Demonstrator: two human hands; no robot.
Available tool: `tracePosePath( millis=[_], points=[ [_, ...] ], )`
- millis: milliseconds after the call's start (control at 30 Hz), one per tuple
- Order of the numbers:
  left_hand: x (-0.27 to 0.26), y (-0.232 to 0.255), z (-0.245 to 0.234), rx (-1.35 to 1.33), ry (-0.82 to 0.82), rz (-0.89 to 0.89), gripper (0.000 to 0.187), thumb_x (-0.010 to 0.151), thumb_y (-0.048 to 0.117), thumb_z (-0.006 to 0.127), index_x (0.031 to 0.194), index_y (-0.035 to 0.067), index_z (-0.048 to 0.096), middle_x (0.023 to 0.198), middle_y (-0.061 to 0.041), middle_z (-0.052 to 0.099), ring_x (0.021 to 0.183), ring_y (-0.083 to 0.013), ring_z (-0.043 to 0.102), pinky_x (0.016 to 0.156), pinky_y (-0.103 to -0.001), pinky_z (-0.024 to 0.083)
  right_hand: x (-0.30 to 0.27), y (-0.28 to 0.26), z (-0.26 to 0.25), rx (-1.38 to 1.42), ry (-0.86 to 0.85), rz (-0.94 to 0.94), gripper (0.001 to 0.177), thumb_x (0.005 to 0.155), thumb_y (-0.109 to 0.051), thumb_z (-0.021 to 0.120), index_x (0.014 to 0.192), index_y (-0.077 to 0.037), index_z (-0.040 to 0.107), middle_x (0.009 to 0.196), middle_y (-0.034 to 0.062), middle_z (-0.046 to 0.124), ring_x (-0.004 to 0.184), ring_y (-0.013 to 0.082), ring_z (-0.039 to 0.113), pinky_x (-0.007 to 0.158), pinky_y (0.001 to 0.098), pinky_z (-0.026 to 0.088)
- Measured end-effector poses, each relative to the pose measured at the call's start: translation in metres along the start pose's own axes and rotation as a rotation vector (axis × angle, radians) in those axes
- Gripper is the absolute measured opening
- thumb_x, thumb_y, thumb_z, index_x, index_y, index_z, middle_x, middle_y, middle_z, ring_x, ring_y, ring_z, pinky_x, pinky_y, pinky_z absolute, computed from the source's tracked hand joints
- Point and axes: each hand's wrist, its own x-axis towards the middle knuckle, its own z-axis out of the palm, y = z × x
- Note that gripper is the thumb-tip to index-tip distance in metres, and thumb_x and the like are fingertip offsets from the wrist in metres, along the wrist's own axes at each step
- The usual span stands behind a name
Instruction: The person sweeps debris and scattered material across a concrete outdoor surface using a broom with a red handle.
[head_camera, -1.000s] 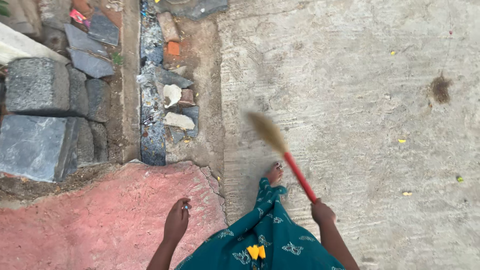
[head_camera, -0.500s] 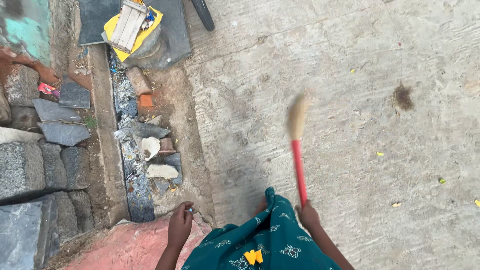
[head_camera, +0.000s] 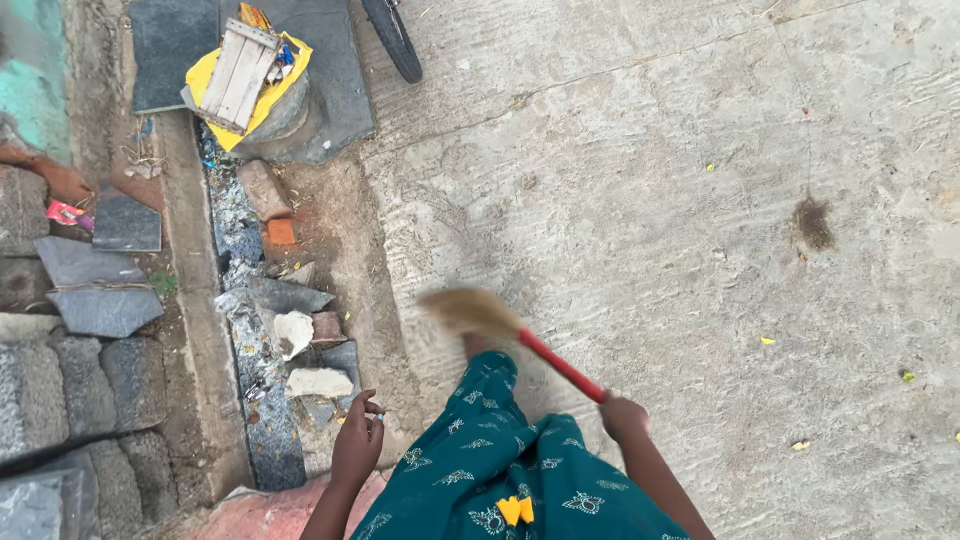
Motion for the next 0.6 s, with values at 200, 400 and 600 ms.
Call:
tracePosePath(
  millis=[200,400,600],
  points=[
    [0.099,0.012,-0.031,0.006,0.007,0.128,0.045,0.092,0.008,0.054,0.137,0.013,0.049,0.104,-0.006,0.07,0.081,-0.0247,0.072,0.072,-0.041,0.056,0.035,0.033,-0.042,0.598,0.146,0.403,0.059,0.105,-0.049,0.046,0.127,0.004,0.06,0.108,0.0292,0.074,0.105,0.0417,0.072,0.095,0.0528,0.054],
    [0.188,0.035,-0.076,0.083,0.009,0.151,0.045,0.091,0.006,0.053,0.136,0.012,0.052,0.105,-0.007,0.071,0.08,-0.028,0.071,0.074,-0.042,0.055,0.04,-0.098,-0.114,0.734,0.228,0.322,0.064,0.098,-0.052,0.054,0.128,0.004,0.054,0.098,0.0328,0.073,0.092,0.0481,0.076,0.081,0.0544,0.061],
    [0.255,0.045,-0.097,-0.048,0.035,0.143,0.045,0.092,0.009,0.054,0.136,0.007,0.049,0.103,-0.009,0.072,0.079,-0.0248,0.074,0.073,-0.04,0.058,0.056,-0.214,-0.12,0.221,-0.032,-0.16,0.052,0.099,-0.047,0.052,0.141,-0.018,0.041,0.112,0.0241,0.07,0.103,0.042,0.071,0.087,0.0549,0.056]
  ],
)
